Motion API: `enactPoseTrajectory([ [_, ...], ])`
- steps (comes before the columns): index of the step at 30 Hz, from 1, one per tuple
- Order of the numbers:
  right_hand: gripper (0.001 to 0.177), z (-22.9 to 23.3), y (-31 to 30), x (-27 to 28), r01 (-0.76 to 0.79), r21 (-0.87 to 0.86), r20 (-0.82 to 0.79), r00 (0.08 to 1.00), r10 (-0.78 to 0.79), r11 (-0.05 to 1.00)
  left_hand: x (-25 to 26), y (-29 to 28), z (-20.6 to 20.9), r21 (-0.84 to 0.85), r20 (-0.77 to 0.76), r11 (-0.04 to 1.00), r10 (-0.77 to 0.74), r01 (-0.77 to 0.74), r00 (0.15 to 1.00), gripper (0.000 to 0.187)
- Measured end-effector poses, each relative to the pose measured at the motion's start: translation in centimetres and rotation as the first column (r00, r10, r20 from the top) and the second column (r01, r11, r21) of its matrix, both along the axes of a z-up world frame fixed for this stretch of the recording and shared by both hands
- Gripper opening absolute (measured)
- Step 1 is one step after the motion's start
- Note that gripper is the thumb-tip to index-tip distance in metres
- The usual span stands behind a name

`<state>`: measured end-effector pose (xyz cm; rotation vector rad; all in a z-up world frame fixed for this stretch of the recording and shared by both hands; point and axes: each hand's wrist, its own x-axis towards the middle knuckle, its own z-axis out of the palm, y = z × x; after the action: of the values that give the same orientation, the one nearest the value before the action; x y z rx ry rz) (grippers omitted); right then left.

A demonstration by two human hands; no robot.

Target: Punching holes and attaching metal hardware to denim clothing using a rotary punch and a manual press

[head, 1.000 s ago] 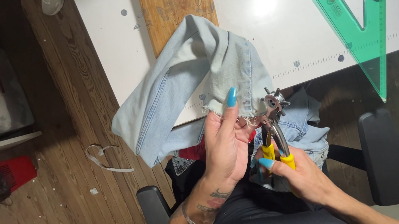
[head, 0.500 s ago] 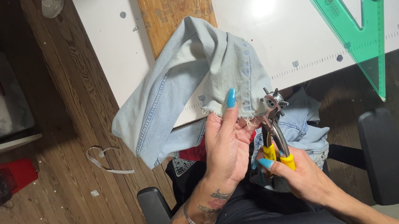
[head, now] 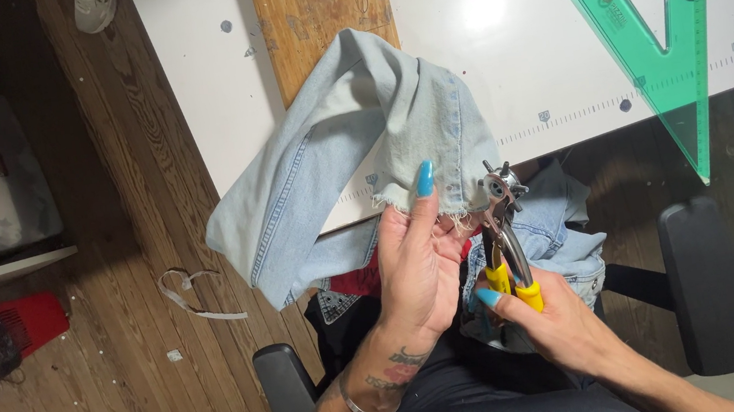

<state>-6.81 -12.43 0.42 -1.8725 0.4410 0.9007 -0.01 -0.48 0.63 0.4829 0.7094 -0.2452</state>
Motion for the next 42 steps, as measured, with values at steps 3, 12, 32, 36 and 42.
enactPoseTrajectory([
  [3,0.028,-0.6,-0.2,-0.5,0.022,-0.009,-0.003,1.0,-0.022,1.0,0.2,0.0,0.6,0.007,-0.05,1.0,-0.009,0.01,0.999,0.009],
  [12,0.031,-1.9,0.4,-0.3,0.034,0.026,0.194,0.98,-0.039,0.999,-0.2,-0.2,0.4,0.003,-0.001,1.0,-0.028,0.028,1.0,0.023],
  [32,0.021,-5.9,-0.1,-1.7,0.223,0.183,0.149,0.956,-0.251,0.958,-0.6,-0.7,2.6,0.24,0.182,0.97,-0.077,0.032,0.98,0.059],
  [36,0.023,-2.8,0.0,-0.9,0.082,0.165,0.104,0.989,-0.1,0.983,-1.7,-0.1,2.9,0.212,0.126,0.973,-0.121,0.092,0.985,0.053],
  [42,0.02,-1.6,-0.8,-2.2,0.134,0.168,0.015,0.99,-0.139,0.977,-3.2,0.5,2.6,0.469,0.133,0.669,-0.699,0.576,0.703,0.037],
])
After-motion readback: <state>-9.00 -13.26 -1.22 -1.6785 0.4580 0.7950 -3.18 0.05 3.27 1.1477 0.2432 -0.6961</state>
